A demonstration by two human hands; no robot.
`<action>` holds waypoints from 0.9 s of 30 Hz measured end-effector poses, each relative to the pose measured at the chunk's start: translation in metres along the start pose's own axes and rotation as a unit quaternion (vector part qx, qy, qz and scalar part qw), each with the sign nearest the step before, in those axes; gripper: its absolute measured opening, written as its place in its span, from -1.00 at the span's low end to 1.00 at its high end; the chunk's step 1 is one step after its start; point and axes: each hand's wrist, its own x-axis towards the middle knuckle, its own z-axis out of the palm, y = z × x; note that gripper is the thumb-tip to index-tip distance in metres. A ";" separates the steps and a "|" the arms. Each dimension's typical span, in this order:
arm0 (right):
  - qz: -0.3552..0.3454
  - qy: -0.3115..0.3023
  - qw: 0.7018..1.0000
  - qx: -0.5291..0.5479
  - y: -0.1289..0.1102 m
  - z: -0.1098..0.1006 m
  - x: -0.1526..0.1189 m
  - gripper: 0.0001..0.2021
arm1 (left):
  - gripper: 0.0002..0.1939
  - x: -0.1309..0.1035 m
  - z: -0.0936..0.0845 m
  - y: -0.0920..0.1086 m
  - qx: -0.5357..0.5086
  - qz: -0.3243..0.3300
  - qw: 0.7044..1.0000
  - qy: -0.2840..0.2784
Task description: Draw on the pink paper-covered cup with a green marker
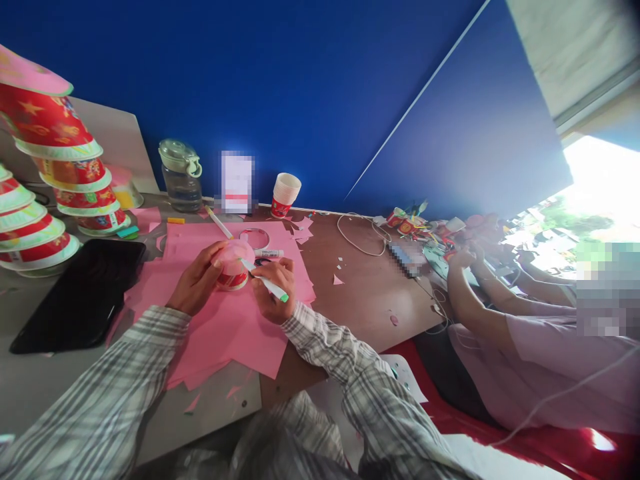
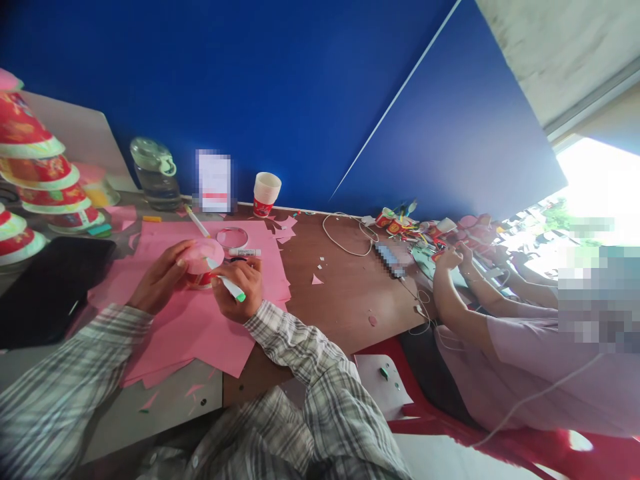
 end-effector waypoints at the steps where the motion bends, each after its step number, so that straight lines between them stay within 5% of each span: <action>1: 0.004 -0.001 1.000 0.001 0.000 0.000 0.000 -0.91 | -0.52 0.000 0.000 0.000 -0.011 -0.004 1.000 0.001; 27: 0.025 0.023 0.999 0.029 0.001 0.002 -0.001 -0.92 | -0.52 0.000 0.000 0.001 -0.027 0.026 0.999 0.013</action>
